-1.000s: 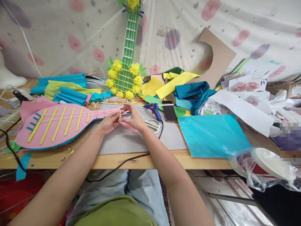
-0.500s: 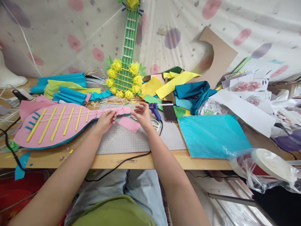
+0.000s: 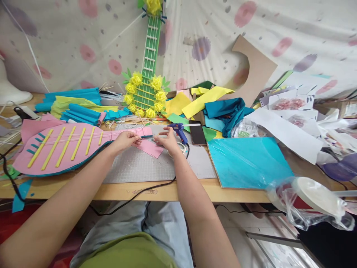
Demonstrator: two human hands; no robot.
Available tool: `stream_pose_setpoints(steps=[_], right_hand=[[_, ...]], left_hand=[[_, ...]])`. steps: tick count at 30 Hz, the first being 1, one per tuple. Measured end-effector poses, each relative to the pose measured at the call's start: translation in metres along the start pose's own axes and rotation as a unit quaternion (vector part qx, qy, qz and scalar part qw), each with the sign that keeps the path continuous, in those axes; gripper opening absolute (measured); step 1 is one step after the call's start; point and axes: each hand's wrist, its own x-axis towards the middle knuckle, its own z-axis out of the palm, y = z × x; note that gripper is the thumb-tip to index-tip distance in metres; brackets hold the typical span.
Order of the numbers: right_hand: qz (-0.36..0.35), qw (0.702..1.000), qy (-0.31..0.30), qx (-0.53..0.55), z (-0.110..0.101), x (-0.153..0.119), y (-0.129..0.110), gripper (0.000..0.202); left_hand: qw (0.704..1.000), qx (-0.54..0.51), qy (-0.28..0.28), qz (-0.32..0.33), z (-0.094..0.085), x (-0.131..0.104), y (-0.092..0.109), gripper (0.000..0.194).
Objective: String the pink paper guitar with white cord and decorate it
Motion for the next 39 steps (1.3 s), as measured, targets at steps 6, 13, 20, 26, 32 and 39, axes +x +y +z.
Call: stream_pose_setpoints(steps=[6,13,20,26,32,39], right_hand=[[-0.042,0.992,0.035,-0.116,-0.004,0.004,0.001,0.062],[-0.057,0.986,0.036,-0.149,-0.004,0.003,-0.001,0.059],[-0.064,0.977,0.041,-0.201,-0.006,0.005,0.004,0.061],[-0.067,0.976,0.035,-0.204,-0.007,0.005,0.004,0.060],[-0.050,0.982,0.033,-0.179,-0.008,0.005,0.002,0.062],[-0.076,0.995,-0.060,0.034,-0.004,-0.001,-0.012,0.054]], left_hand=[[1.000,0.023,-0.018,-0.007,-0.011,0.002,0.005,0.012],[0.994,0.110,-0.003,0.024,-0.023,0.001,0.003,0.017],[0.928,0.363,0.068,0.045,-0.016,-0.005,0.008,0.028],[0.934,0.338,0.094,0.066,0.006,-0.008,0.003,0.042],[0.937,0.341,0.069,0.028,0.015,-0.005,0.001,0.042],[0.964,0.245,0.011,0.106,-0.012,0.006,0.027,0.035]])
